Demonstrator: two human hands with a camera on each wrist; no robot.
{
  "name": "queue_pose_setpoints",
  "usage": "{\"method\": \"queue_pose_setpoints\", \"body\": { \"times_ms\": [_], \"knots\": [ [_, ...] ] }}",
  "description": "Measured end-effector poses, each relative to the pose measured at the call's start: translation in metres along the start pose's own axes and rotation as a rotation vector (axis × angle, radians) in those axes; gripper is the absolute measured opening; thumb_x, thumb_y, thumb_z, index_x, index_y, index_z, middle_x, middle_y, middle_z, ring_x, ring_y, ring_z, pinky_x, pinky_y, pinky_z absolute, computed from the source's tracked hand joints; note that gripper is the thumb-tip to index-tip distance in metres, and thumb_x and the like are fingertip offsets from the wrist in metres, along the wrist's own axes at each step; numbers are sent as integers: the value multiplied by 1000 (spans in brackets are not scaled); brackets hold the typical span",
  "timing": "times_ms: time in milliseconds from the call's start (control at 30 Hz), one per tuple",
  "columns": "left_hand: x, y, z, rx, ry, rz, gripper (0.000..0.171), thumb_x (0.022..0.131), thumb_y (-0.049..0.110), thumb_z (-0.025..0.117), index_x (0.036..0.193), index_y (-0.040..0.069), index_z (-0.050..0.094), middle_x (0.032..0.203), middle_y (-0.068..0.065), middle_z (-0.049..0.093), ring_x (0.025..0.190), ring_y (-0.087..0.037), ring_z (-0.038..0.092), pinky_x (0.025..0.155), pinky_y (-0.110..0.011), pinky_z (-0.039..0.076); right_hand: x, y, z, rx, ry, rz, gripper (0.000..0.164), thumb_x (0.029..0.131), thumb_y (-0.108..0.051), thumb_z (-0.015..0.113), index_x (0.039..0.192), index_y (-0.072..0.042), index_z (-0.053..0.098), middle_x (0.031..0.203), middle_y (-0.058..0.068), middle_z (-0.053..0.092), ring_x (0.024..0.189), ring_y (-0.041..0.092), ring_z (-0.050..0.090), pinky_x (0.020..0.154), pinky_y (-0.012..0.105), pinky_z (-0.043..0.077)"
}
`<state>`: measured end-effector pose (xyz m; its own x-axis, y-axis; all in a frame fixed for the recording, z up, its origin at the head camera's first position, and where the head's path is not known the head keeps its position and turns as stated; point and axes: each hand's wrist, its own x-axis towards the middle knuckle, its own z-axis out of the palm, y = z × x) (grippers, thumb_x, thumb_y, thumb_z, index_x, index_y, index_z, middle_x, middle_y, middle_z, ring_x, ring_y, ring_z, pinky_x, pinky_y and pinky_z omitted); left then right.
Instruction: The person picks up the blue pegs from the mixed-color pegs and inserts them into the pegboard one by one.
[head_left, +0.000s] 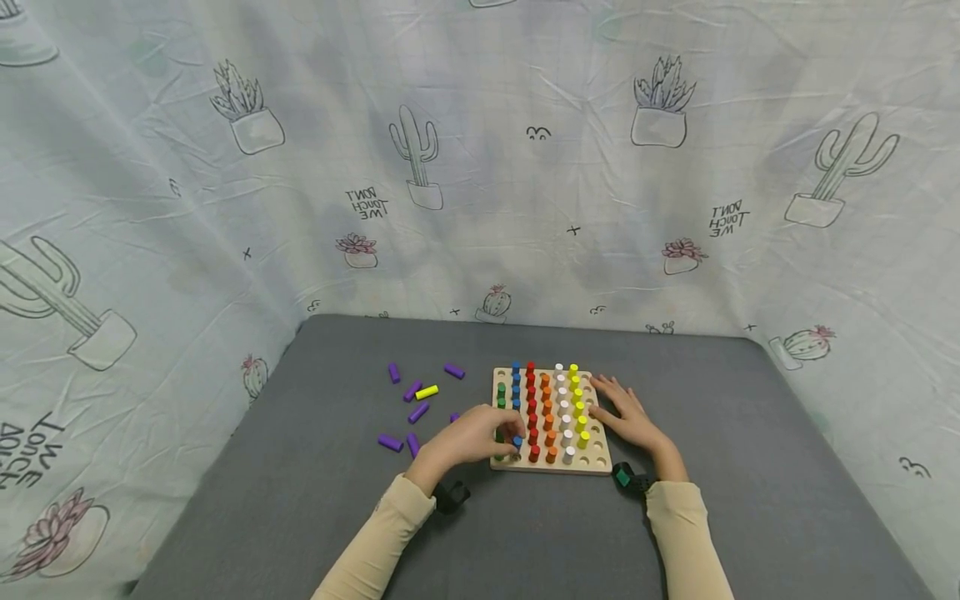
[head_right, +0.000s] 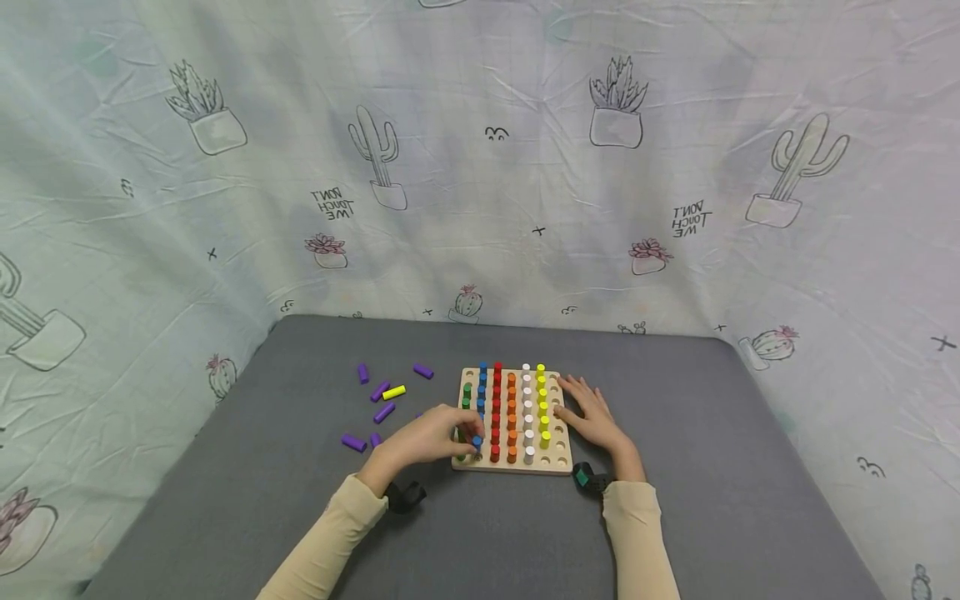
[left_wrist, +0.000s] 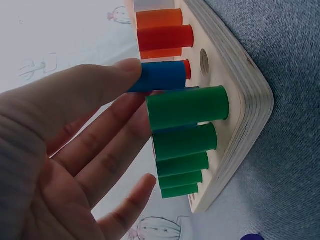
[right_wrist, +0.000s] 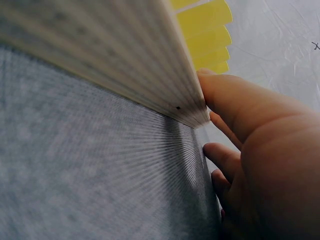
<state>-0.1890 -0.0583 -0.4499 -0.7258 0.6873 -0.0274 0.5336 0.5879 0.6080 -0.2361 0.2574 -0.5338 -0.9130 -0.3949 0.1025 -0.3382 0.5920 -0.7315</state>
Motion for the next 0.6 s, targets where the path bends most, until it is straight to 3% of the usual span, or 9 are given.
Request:
{"method": "queue_pose_setpoints", "body": {
  "times_ms": [600],
  "knots": [
    [0,1,6,99,-3,39,15,83,13,70,96,19,66,91,7,66,76,4,56,69,-13,48,1,2,1,6,9,-3,59,94,-27,54,144,-6,32,149,25,22,138,46,8,107,63,-3]
  ]
}}
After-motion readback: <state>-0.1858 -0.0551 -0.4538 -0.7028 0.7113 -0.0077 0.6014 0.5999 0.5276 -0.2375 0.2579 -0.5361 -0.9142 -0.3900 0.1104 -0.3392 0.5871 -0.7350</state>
